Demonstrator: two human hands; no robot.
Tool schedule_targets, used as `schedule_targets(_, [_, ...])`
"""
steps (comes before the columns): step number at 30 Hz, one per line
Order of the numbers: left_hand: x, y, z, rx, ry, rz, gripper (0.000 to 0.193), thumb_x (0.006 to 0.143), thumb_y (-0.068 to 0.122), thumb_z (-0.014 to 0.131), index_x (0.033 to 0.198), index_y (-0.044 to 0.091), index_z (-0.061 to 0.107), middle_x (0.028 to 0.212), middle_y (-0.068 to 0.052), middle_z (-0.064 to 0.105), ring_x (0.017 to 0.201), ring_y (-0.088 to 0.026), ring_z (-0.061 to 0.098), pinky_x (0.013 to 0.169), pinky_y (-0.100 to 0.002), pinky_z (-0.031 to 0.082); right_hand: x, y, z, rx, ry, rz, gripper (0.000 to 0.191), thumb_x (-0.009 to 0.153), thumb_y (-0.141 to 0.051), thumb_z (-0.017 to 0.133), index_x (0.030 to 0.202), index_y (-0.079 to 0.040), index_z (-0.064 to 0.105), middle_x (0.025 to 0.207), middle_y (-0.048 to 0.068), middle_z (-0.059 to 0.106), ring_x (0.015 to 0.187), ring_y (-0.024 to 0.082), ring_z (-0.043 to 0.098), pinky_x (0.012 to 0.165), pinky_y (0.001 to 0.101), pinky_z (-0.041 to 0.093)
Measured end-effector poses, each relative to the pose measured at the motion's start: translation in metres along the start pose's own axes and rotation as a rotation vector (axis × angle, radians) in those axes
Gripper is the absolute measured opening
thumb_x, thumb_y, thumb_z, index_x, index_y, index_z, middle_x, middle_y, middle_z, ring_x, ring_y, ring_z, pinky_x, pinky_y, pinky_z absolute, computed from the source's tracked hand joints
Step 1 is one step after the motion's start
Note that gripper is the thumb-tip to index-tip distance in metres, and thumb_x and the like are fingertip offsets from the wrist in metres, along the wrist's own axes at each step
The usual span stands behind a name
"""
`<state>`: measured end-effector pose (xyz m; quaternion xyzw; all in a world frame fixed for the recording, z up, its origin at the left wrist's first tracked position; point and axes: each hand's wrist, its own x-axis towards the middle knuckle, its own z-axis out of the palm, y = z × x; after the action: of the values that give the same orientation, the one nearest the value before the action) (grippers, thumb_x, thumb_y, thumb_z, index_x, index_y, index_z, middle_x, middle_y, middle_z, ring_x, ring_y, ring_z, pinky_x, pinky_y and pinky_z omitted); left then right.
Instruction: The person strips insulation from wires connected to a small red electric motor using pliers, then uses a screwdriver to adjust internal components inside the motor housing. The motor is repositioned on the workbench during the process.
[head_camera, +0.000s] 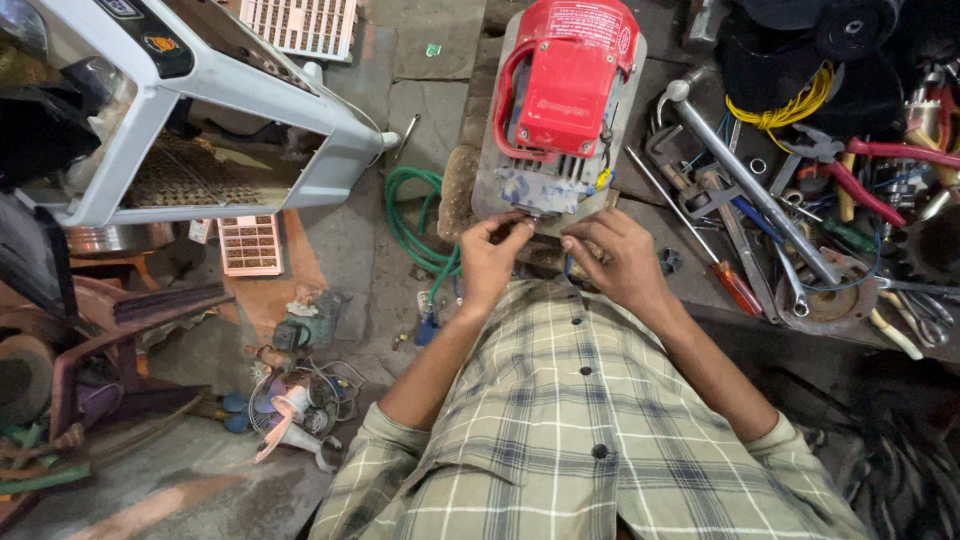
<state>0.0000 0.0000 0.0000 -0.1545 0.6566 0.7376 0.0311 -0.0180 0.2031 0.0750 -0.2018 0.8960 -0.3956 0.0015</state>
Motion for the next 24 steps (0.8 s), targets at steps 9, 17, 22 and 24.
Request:
schedule_targets(9, [-0.009, 0.037, 0.023, 0.211, 0.214, 0.130, 0.021, 0.086, 0.010, 0.075, 0.100, -0.005, 0.077, 0.079, -0.006, 0.076, 0.069, -0.006, 0.063, 0.063, -0.025, 0.053, 0.009, -0.007, -0.009, 0.052, 0.120, -0.095, 0.012, 0.092, -0.010, 0.076, 0.101, -0.003, 0.074, 0.098, 0.012, 0.071, 0.093, 0.030, 0.069, 0.081, 0.0394, 0.054])
schedule_targets(17, [-0.009, 0.027, 0.026, 0.183, 0.241, 0.161, 0.018, 0.087, 0.009, 0.074, 0.097, -0.006, 0.076, 0.077, -0.004, 0.073, 0.069, -0.005, 0.062, 0.063, -0.024, 0.051, 0.002, -0.008, 0.001, 0.045, 0.062, -0.059, 0.012, 0.091, -0.013, 0.077, 0.098, -0.003, 0.075, 0.093, 0.012, 0.070, 0.087, 0.031, 0.067, 0.077, 0.0405, 0.053])
schedule_targets(22, [-0.011, 0.023, 0.026, 0.128, 0.240, 0.152, 0.018, 0.089, 0.009, 0.073, 0.098, -0.005, 0.076, 0.079, -0.003, 0.073, 0.070, -0.005, 0.061, 0.064, -0.024, 0.051, -0.004, -0.008, 0.002, 0.055, 0.046, -0.058, 0.012, 0.092, -0.014, 0.076, 0.098, -0.004, 0.074, 0.093, 0.011, 0.070, 0.087, 0.030, 0.067, 0.077, 0.0410, 0.053])
schedule_targets(24, [-0.011, 0.022, 0.027, 0.088, 0.238, 0.141, 0.018, 0.090, 0.010, 0.073, 0.099, -0.006, 0.076, 0.079, -0.002, 0.072, 0.070, -0.005, 0.060, 0.064, -0.024, 0.050, -0.004, -0.008, 0.002, 0.056, 0.045, -0.063, 0.012, 0.092, -0.014, 0.076, 0.098, -0.004, 0.074, 0.093, 0.011, 0.070, 0.088, 0.030, 0.067, 0.077, 0.0413, 0.053])
